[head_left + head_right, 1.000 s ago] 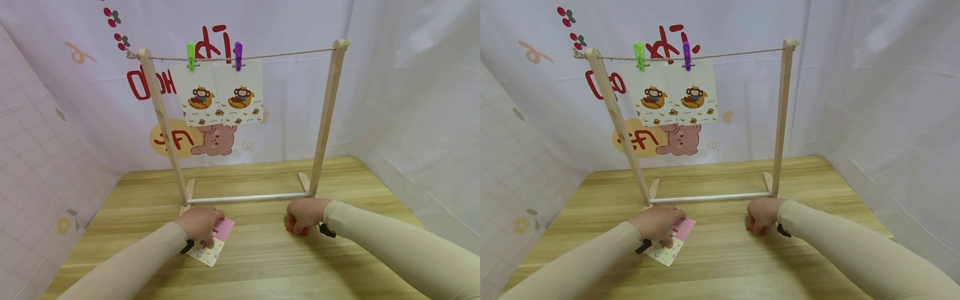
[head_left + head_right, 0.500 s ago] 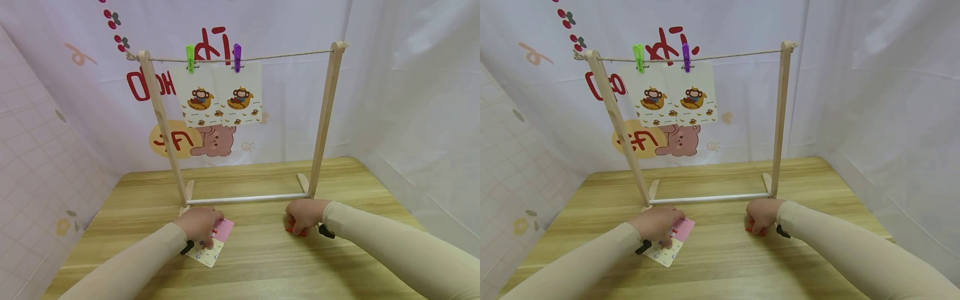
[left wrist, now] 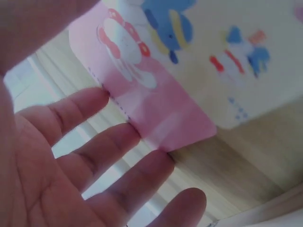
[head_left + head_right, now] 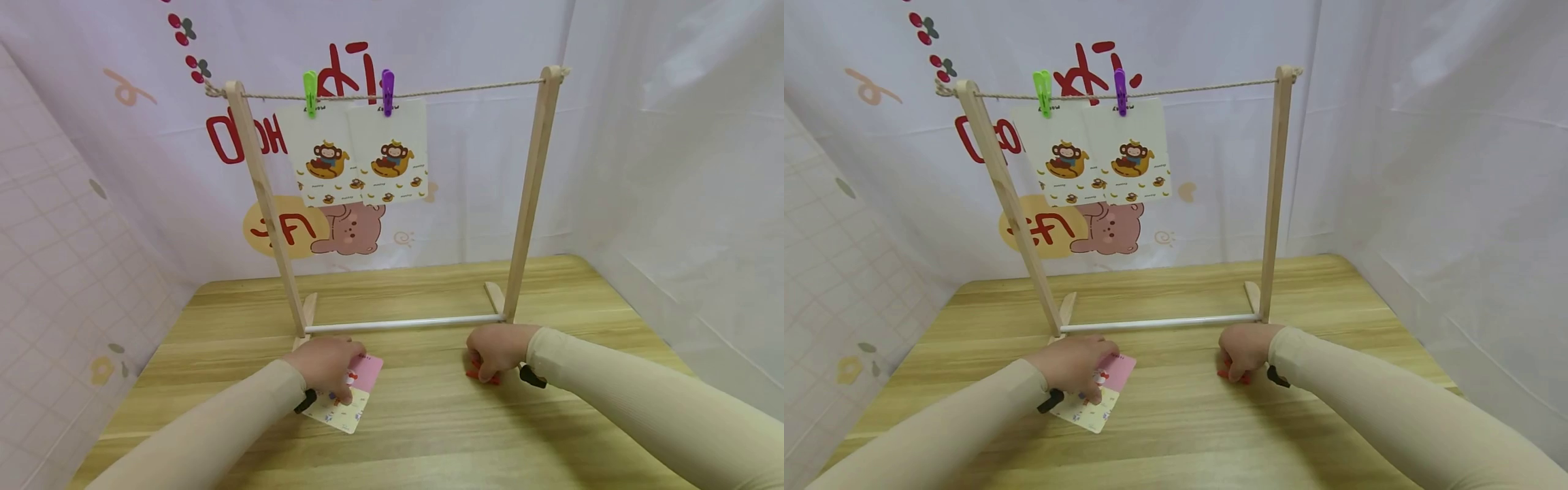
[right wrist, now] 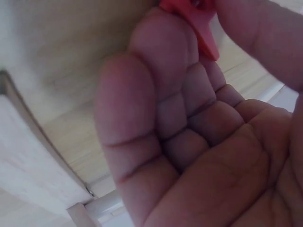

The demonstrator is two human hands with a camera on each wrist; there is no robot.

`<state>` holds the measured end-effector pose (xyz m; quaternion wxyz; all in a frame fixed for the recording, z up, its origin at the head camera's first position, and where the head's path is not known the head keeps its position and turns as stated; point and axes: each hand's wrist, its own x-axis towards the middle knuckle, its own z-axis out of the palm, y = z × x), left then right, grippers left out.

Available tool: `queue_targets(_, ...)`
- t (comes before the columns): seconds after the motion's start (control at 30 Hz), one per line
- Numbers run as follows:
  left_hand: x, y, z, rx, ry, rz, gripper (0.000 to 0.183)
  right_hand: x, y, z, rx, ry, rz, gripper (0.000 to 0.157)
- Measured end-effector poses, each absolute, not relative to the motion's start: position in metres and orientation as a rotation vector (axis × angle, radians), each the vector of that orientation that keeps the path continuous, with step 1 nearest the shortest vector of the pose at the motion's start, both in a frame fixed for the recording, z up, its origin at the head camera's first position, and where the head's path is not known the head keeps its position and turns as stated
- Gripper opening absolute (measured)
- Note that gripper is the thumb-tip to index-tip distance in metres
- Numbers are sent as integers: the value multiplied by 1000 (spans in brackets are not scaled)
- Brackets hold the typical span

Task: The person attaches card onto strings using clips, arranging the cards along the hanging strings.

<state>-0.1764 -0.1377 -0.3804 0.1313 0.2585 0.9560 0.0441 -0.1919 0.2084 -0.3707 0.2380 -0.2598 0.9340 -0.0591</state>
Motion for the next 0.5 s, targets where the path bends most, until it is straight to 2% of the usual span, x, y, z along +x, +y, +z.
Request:
queue_targets(0.33,-184,-139,-384,705,2755,219,76,-187,204,-372,-683,2600,-114,21)
queue_targets(0.5,-192,-146,-384,670,2729,286,66,-186,205,-371,-678,2604,-108,21)
